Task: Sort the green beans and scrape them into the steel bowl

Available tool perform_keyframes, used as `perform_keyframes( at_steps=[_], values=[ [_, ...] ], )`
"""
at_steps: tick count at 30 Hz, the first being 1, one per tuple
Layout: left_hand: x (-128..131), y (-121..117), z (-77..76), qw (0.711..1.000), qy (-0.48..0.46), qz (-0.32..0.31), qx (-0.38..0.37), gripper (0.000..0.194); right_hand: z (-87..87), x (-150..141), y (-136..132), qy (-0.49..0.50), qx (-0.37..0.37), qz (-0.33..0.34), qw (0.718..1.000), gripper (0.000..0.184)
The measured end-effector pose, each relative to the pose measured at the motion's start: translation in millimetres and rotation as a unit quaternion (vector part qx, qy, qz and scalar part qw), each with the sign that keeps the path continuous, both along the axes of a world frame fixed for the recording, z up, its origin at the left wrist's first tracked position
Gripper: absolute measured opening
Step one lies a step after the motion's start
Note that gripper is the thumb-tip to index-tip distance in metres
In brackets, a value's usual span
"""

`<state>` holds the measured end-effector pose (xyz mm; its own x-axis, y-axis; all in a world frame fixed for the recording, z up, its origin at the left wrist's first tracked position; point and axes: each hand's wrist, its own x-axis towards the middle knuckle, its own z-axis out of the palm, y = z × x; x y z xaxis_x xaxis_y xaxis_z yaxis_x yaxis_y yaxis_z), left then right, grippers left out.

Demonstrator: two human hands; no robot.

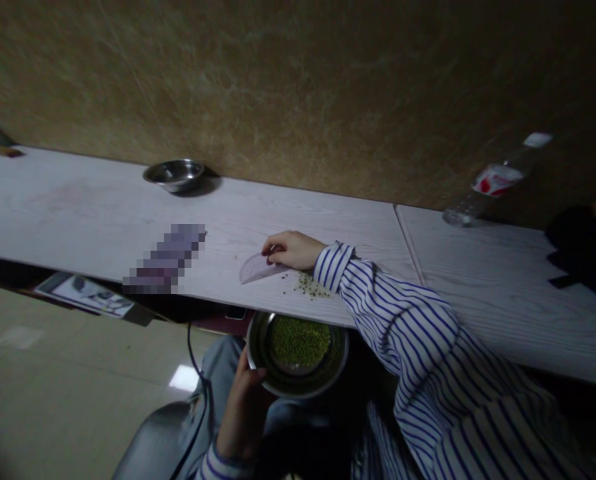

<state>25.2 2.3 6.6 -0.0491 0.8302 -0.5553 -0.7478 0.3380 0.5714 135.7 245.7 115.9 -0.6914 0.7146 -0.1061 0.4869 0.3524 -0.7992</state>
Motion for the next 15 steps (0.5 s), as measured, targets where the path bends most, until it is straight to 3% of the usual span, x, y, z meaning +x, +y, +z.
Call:
perform_keyframes(
  at_steps=[7,15],
  values=[
    [-2.6,0.7,-0.1,1.000,0.000,-0.009,0.008,0.078,4.5,4.9,-20.2,-0.003,-0.029,0.011,1.000,0.017],
    [-0.2,0.7,1.5,1.000,0.003,-0.014,0.023,0.076,-0.1,11.5,-32.7,0.004,-0.009,-0.002,1.000,0.017]
  ],
)
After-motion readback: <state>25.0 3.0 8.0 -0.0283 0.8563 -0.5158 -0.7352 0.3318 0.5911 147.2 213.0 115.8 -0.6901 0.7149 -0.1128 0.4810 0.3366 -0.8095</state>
